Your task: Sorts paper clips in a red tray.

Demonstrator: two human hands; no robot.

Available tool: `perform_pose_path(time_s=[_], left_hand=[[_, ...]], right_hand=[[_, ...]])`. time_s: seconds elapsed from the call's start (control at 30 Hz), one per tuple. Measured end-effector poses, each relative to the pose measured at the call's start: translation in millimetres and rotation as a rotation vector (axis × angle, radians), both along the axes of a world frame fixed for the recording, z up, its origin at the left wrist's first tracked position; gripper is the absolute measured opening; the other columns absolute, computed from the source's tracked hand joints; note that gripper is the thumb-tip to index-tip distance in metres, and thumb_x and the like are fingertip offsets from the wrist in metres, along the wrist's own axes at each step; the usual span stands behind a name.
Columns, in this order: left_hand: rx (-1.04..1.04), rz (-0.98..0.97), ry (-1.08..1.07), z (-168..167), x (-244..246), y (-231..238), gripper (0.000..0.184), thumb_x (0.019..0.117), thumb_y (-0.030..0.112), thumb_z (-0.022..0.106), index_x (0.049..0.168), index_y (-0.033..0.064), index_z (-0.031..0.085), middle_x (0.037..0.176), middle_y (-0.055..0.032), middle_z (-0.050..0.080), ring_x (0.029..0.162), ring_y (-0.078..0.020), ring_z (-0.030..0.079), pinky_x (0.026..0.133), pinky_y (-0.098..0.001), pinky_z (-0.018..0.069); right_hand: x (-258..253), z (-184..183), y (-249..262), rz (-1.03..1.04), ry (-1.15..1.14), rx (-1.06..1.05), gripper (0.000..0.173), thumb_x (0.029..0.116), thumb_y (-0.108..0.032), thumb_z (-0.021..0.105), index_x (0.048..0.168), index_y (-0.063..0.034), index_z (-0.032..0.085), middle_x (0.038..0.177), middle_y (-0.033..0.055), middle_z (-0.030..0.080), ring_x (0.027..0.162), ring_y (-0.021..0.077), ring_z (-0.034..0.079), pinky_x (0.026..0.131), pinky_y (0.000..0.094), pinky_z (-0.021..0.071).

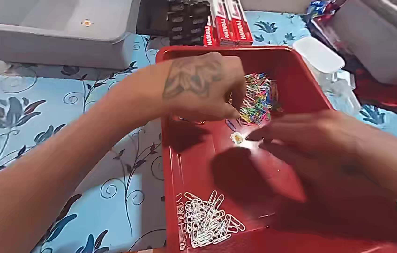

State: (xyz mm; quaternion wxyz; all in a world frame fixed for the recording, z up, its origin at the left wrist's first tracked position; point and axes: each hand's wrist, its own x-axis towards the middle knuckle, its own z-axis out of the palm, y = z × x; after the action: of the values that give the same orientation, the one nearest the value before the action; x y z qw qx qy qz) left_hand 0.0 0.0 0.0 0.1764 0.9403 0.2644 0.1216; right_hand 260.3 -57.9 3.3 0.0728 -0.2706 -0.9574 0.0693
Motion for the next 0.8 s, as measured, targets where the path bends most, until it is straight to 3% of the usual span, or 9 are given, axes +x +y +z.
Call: perform_pose_path(time_s=[0.07,0.13,0.27,0.33,0.4,0.47,0.57,0.7,0.8], left_hand=[[0.129,0.055,-0.006,-19.7,2.1,13.4,0.028,0.0956,0.019,0.065,0.121,0.0084,0.071,0.099,-0.0123,0.07,0.089,-0.0268,0.067,0.077,-0.0456,0.0515],[0.113,0.077,0.081,-28.8,5.2,15.4,0.042,0.0979,0.022,0.066,0.138,0.01,0.064,0.103,-0.0179,0.065,0.094,-0.0343,0.064,0.08,-0.0491,0.051],[0.078,0.085,0.234,-33.5,4.9,11.5,0.036,0.1004,0.029,0.064,0.134,0.017,0.067,0.115,-0.0129,0.069,0.107,-0.0311,0.066,0.088,-0.048,0.0524],[0.071,0.075,0.237,-34.7,4.2,14.4,0.026,0.0998,0.028,0.065,0.122,0.016,0.072,0.106,-0.0089,0.07,0.101,-0.0269,0.068,0.084,-0.0455,0.0534],[0.092,0.113,0.215,-34.3,3.3,15.3,0.015,0.0979,0.025,0.067,0.104,0.0128,0.074,0.093,-0.0077,0.069,0.09,-0.0258,0.068,0.075,-0.0447,0.0541],[0.144,0.188,0.252,-31.2,2.0,13.3,0.014,0.0979,0.019,0.067,0.096,0.0067,0.073,0.091,-0.0121,0.068,0.088,-0.0309,0.068,0.072,-0.0476,0.0532],[0.194,0.278,0.276,-29.3,2.3,10.8,0.015,0.0983,0.017,0.066,0.098,0.0035,0.072,0.089,-0.0143,0.066,0.084,-0.0339,0.068,0.068,-0.0493,0.0519],[0.195,0.187,0.2,-35.7,2.7,10.2,0.041,0.093,0.014,0.065,0.134,0.0184,0.068,0.095,-0.0111,0.064,0.081,-0.0307,0.065,0.064,-0.0473,0.0515],[0.197,0.097,0.209,-44.8,0.0,10.9,0.038,0.0911,0.021,0.061,0.127,0.0267,0.071,0.093,-0.0044,0.065,0.08,-0.0238,0.066,0.061,-0.042,0.0522]], right_hand=[[0.8,7.4,21.5,-0.069,-0.082,0.098,0.019,0.0926,-0.017,0.058,0.104,-0.0114,0.072,0.085,0.0021,0.066,0.071,0.0177,0.065,0.057,0.0373,0.0513],[-13.2,24.3,20.5,-0.25,-0.15,0.003,0.022,0.0922,-0.004,0.07,0.114,-0.0006,0.071,0.098,0.0168,0.07,0.085,0.0323,0.069,0.074,0.0488,0.0529],[-68.4,62.2,8.2,-0.61,-0.531,-0.157,0.029,0.103,0.001,0.055,0.131,0.002,0.061,0.122,0.0204,0.065,0.116,0.0317,0.063,0.098,0.0417,0.0475],[-41.0,47.3,36.0,-0.384,-0.42,-0.135,0.023,0.1031,-0.003,0.055,0.122,0.0043,0.065,0.113,0.021,0.066,0.108,0.0309,0.065,0.093,0.041,0.0502],[6.2,-6.3,93.5,-0.093,-0.047,0.01,0.016,0.0966,-0.017,0.063,0.103,-0.0059,0.073,0.094,0.0089,0.07,0.087,0.0219,0.068,0.076,0.0409,0.0553],[12.7,-16.1,107.8,-0.092,0.034,0.016,0.014,0.0984,-0.018,0.062,0.102,-0.0078,0.072,0.09,0.0056,0.069,0.083,0.0185,0.067,0.074,0.0403,0.0543],[9.8,-14.8,102.4,-0.166,0.09,0.032,0.014,0.0984,-0.013,0.059,0.103,-0.0063,0.071,0.087,0.0056,0.067,0.077,0.0161,0.064,0.07,0.036,0.052],[6.8,-11.3,98.4,-0.217,0.088,0.044,0.024,0.0987,-0.007,0.054,0.117,-0.0088,0.07,0.103,0.0087,0.067,0.088,0.0204,0.066,0.075,0.0404,0.0539],[6.1,-15.6,99.9,-0.098,0.093,0.057,0.022,0.0985,-0.015,0.058,0.114,-0.0101,0.074,0.107,0.0098,0.067,0.1,0.0234,0.066,0.082,0.0418,0.0545]])
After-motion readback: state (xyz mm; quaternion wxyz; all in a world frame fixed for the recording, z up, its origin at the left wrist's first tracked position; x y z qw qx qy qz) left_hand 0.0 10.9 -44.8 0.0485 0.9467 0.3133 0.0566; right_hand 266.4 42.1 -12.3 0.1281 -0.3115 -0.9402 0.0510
